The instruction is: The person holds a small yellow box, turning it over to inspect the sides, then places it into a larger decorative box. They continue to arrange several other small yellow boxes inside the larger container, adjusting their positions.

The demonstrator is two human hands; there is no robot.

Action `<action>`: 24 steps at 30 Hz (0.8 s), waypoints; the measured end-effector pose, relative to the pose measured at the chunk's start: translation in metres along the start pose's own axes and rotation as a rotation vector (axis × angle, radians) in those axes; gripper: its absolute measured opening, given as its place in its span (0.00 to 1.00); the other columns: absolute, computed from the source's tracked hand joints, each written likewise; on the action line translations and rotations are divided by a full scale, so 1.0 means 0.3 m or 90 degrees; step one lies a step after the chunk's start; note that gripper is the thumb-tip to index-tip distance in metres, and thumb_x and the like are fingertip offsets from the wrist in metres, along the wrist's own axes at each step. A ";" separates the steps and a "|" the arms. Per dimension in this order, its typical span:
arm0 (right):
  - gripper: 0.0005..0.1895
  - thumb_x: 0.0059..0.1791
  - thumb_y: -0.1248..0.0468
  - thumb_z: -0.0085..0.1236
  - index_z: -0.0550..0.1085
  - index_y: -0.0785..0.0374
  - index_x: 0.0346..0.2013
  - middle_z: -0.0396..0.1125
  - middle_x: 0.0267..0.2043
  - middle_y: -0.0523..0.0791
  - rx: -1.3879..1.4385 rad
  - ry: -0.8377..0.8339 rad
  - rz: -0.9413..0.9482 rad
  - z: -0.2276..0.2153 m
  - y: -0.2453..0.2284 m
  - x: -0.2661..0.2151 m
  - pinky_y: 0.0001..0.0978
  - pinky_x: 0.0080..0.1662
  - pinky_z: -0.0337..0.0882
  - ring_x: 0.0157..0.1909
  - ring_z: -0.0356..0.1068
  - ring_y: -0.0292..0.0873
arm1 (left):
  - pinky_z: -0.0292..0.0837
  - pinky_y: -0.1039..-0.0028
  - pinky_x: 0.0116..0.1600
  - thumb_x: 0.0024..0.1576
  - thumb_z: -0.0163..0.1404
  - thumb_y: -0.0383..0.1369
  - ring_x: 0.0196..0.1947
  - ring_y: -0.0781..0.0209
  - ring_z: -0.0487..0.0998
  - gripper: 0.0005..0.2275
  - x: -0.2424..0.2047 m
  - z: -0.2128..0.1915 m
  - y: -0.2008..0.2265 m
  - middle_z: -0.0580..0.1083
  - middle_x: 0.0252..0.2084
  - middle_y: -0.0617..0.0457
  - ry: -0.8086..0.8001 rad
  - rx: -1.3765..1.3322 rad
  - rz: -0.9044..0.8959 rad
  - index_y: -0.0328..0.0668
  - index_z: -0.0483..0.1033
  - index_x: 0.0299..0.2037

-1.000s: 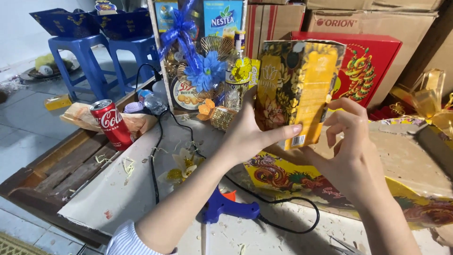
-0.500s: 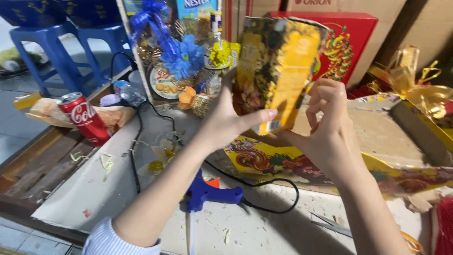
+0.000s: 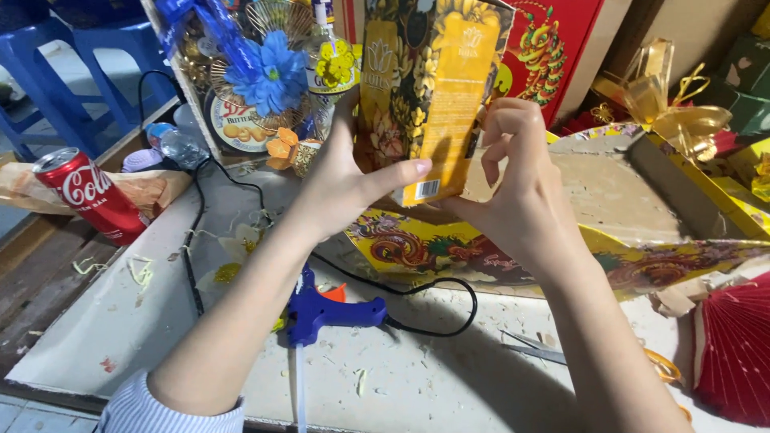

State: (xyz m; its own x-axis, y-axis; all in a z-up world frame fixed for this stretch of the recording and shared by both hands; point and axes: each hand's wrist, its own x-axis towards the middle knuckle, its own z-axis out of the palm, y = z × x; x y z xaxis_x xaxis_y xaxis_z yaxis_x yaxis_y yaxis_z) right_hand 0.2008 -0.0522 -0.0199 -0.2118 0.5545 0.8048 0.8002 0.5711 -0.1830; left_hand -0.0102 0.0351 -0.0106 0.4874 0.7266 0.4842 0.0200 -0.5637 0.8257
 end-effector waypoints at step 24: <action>0.38 0.40 0.71 0.79 0.55 0.61 0.47 0.54 0.52 0.50 -0.008 -0.038 0.065 -0.004 -0.024 0.003 0.35 0.37 0.60 0.35 0.49 0.45 | 0.69 0.63 0.71 0.46 0.62 0.49 0.71 0.57 0.70 0.44 -0.003 0.005 0.026 0.68 0.71 0.48 0.005 0.011 -0.051 0.45 0.52 0.71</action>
State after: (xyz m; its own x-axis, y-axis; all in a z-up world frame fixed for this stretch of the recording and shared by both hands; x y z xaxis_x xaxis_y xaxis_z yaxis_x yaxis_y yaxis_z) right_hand 0.1956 -0.0564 -0.0172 -0.1611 0.6448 0.7472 0.8265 0.5019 -0.2549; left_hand -0.0092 0.0294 -0.0051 0.4766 0.7726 0.4195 0.0730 -0.5103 0.8569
